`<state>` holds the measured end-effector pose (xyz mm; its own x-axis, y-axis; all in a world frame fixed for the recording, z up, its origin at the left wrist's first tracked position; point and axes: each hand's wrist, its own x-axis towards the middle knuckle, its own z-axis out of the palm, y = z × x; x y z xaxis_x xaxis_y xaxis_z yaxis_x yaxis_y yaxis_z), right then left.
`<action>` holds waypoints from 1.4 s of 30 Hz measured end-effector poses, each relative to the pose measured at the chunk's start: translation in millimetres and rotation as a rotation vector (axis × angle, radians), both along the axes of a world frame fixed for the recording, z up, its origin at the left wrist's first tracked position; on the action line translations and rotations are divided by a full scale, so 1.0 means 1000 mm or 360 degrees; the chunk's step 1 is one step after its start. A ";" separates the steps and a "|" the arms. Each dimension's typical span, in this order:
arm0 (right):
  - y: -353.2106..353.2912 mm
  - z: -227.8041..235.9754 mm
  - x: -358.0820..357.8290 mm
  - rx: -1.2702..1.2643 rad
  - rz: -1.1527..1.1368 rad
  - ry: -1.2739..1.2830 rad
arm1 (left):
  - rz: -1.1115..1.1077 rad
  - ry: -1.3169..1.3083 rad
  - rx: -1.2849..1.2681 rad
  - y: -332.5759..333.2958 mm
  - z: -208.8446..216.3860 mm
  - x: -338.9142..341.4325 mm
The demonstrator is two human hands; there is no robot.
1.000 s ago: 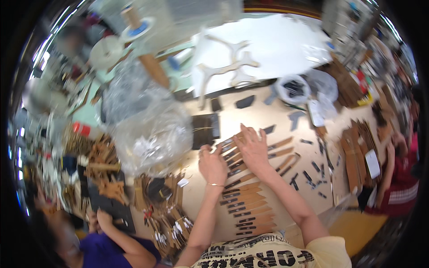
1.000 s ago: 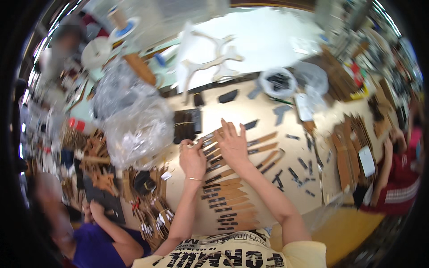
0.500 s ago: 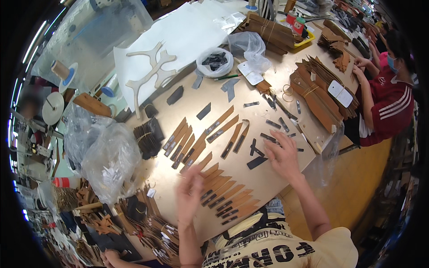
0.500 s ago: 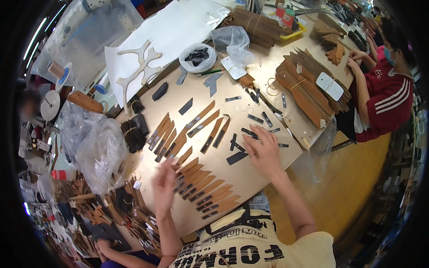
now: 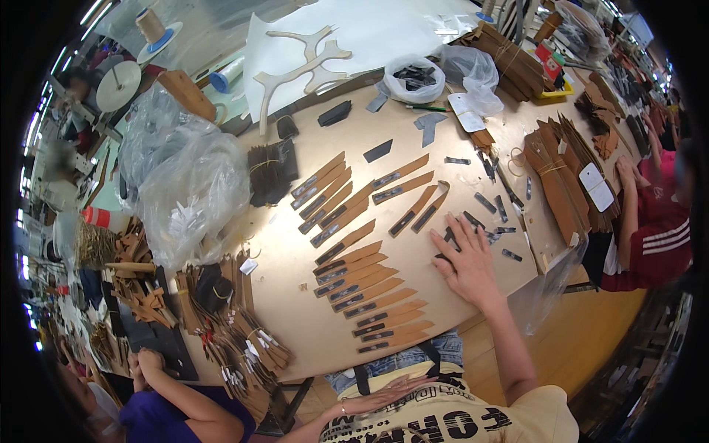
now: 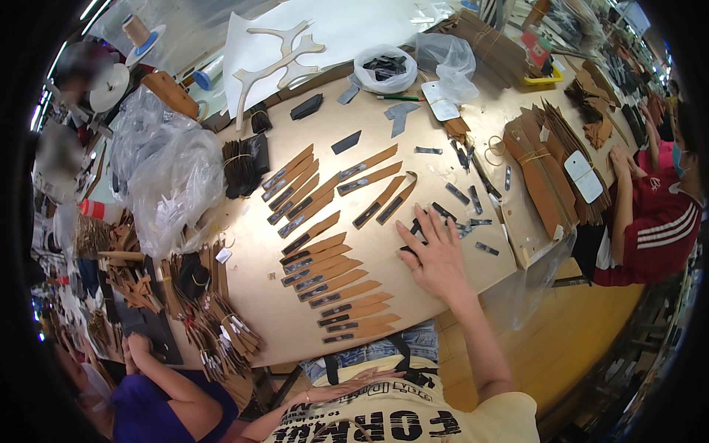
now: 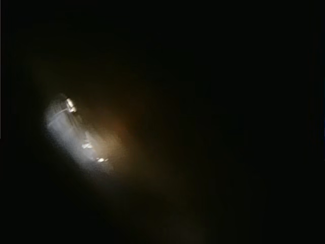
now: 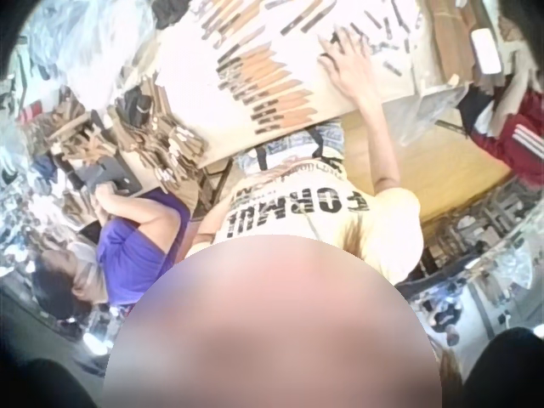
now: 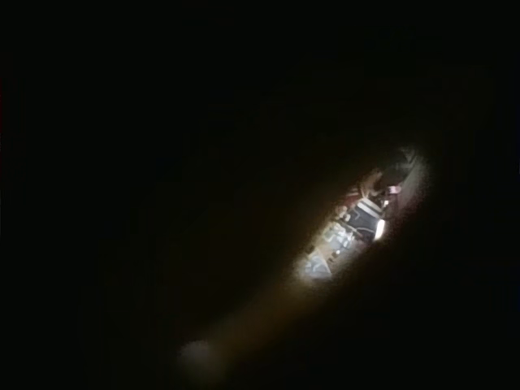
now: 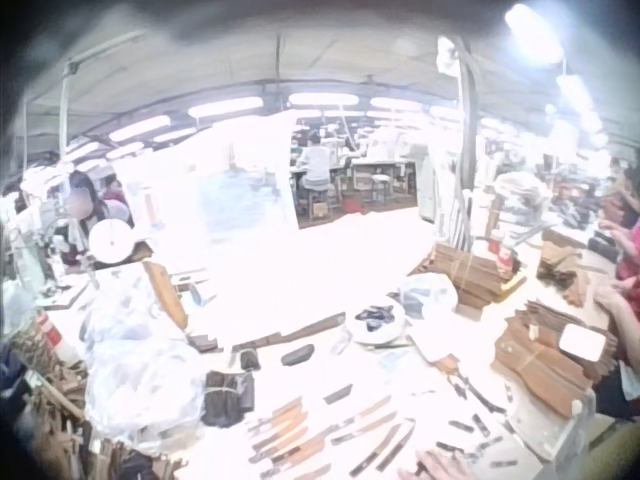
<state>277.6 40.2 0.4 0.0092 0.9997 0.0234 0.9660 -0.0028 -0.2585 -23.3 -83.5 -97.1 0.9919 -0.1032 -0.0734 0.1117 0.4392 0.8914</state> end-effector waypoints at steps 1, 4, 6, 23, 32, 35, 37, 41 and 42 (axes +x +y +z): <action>0.000 -0.002 0.003 0.0026 -0.0020 -0.0006 | 0.0019 -0.0004 0.0006 -0.006 -0.005 -0.001; 0.002 -0.007 0.016 0.0116 -0.0046 -0.0016 | 0.0081 -0.0018 0.0012 -0.023 -0.014 -0.003; 0.005 -0.009 0.027 0.0078 -0.0201 -0.0075 | 0.0138 -0.0037 0.0009 -0.032 -0.016 -0.002; 0.009 -0.017 0.059 0.0252 -0.0311 -0.0242 | 0.0383 -0.0199 0.0212 -0.043 -0.015 0.023; 0.011 0.013 -0.026 0.0014 0.0481 0.0071 | 0.0383 -0.0199 0.0179 -0.042 -0.008 0.028; 0.018 0.014 -0.074 -0.0199 0.0720 0.0175 | 0.0399 -0.0201 0.0178 -0.042 -0.004 0.029; 0.026 0.012 -0.094 -0.0222 0.0776 0.0195 | 0.0412 -0.0197 0.0174 -0.042 -0.001 0.029; 0.041 0.003 -0.113 -0.0155 0.0735 0.0066 | 0.0432 -0.0195 0.0158 -0.042 0.003 0.029; 0.043 0.000 -0.114 -0.0160 0.0710 0.0007 | 0.0438 -0.0194 0.0150 -0.041 0.003 0.029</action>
